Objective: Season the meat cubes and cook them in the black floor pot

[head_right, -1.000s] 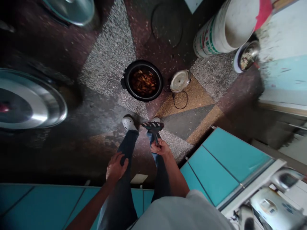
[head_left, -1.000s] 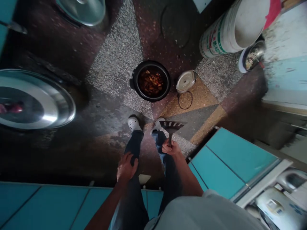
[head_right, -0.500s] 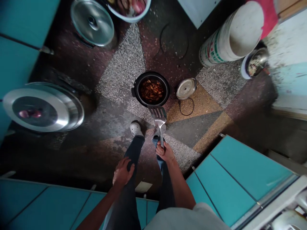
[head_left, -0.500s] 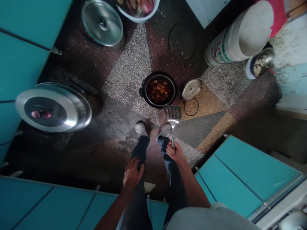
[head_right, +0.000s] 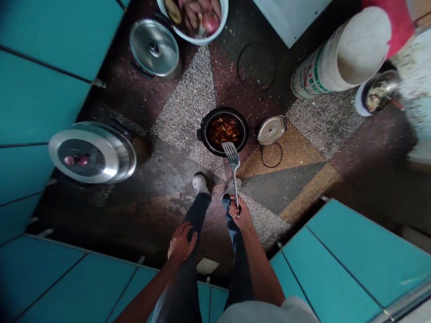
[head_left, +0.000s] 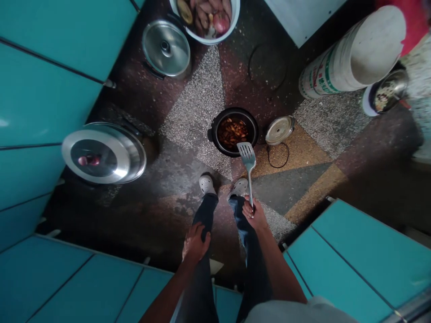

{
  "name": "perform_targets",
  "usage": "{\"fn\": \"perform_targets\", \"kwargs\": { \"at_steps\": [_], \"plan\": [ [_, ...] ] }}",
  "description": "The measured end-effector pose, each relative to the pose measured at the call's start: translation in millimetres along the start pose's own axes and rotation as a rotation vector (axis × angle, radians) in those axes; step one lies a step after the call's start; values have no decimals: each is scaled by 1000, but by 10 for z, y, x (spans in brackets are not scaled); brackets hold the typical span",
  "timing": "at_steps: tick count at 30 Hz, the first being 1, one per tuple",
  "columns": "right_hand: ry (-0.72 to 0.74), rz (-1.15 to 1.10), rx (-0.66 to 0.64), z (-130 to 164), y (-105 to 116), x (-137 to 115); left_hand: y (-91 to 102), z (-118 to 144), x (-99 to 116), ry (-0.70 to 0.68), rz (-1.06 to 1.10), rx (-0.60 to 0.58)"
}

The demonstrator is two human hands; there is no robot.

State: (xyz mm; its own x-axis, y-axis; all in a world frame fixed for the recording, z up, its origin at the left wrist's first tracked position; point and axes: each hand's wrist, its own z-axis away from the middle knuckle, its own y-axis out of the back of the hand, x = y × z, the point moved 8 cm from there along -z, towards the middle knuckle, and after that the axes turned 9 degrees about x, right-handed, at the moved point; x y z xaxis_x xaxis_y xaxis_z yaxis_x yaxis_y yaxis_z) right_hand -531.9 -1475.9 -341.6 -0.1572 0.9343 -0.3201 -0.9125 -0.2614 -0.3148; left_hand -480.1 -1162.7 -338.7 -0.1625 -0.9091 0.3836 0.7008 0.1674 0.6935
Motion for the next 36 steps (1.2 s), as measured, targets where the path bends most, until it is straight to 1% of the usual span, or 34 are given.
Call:
{"fn": "perform_targets", "kwargs": {
  "at_steps": [6,16,26,36],
  "plan": [
    [2,-11,14,-36,-2,-10,4,-13,0,-1,-9,-13],
    [2,-37,56,-79,13,0,31,-18,13,4,9,8],
    [-7,-31,74,-86,-15,24,18,-26,11,43,6,-44],
    [-16,-10,87,-96,2,68,39,-34,8,24,7,-17]
  ]
}}
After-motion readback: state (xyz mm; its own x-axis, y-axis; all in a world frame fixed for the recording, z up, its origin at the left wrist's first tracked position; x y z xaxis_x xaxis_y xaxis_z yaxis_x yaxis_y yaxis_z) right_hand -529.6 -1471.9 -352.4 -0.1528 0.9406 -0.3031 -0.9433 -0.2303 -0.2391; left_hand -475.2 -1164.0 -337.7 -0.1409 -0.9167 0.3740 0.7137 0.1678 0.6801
